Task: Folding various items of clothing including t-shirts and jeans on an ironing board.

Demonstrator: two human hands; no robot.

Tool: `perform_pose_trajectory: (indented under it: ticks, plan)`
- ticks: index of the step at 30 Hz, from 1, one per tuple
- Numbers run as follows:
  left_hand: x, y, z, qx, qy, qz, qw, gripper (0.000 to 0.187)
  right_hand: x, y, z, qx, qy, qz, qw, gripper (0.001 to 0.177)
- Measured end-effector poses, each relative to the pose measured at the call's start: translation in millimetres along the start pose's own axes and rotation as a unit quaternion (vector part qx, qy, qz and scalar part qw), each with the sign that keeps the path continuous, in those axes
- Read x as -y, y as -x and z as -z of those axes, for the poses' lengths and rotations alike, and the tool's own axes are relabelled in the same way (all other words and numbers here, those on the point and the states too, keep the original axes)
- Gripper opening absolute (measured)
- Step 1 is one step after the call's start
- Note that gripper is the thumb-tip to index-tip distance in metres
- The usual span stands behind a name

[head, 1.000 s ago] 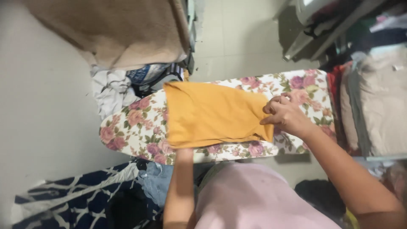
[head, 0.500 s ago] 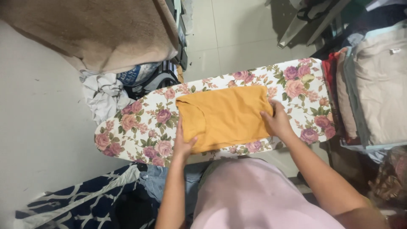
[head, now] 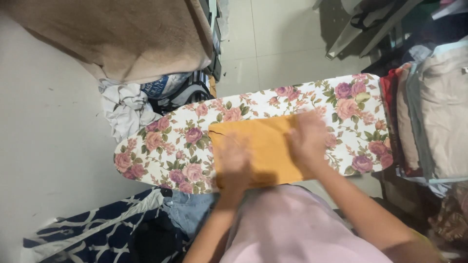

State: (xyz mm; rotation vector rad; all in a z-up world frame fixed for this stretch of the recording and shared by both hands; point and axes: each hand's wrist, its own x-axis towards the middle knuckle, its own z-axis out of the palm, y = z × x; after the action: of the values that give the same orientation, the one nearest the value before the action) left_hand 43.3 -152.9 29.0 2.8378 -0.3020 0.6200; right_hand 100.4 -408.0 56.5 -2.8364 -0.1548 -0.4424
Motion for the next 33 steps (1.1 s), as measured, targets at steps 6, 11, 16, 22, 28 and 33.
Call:
perform_pose_trajectory:
  ticks: [6,11,16,22,28,33]
  plan:
    - [-26.7,-19.9,-32.2,0.075,0.13,0.046,0.988,0.051,17.4,16.0,-33.2,0.142,-0.096,0.092,0.981,0.059]
    - [12.7,18.6,-14.1,0.038,-0.045,0.239,0.969,0.072,-47.9,29.3,-27.6,0.036,0.035,-0.078,0.996,0.067]
    - [16.6,11.8,-21.5,0.136,0.125,0.389,0.902,0.104,-26.9,36.2,0.2,0.052,-0.164,-0.156,0.973,0.055]
    - [31.1,-41.4,-43.7,0.301,0.289,0.428,0.801,0.07,-60.8,39.5,21.6,0.087,-0.288,-0.235,0.924,0.039]
    - [-113.5,-224.5,-39.6,0.328,0.355,0.128,0.866,0.061,-145.3,62.8,115.9,-0.146,-0.205,-0.324,0.912,0.03]
    - [-295.4,-356.7,-17.8,0.293,0.459,-0.073,0.835,0.063,-201.9,94.2,197.1,-0.331,-0.107,-0.383,0.856,0.03]
